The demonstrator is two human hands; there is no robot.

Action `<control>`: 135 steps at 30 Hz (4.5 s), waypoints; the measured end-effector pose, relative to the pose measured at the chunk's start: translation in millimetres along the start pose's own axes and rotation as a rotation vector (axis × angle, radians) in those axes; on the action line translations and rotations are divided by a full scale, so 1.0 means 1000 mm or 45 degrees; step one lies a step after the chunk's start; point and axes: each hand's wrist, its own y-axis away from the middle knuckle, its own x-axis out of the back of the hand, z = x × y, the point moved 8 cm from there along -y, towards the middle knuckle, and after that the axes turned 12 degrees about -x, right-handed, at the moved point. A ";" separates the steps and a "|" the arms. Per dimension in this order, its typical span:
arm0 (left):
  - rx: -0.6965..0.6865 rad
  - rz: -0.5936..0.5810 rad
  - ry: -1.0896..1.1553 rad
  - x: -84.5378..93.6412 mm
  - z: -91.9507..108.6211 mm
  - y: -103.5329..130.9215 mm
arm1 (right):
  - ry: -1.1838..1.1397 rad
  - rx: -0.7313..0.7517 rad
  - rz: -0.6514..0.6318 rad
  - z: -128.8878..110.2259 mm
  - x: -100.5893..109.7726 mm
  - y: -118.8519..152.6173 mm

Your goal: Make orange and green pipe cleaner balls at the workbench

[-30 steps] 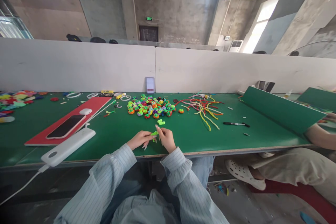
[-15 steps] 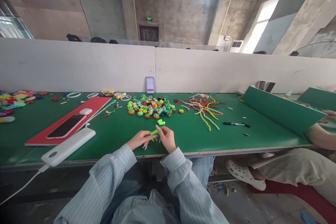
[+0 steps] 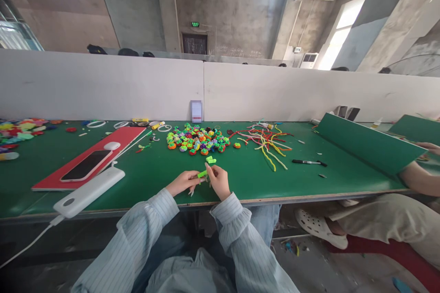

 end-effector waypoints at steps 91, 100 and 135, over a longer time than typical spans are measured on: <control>0.025 0.110 -0.172 0.005 -0.002 0.003 | 0.301 0.171 0.227 -0.013 0.010 0.004; -0.171 0.140 -0.819 0.002 0.016 0.005 | 0.398 0.129 0.315 -0.006 0.014 0.001; -0.074 0.435 -0.273 0.023 0.007 -0.003 | 0.063 0.005 0.070 0.005 0.004 -0.002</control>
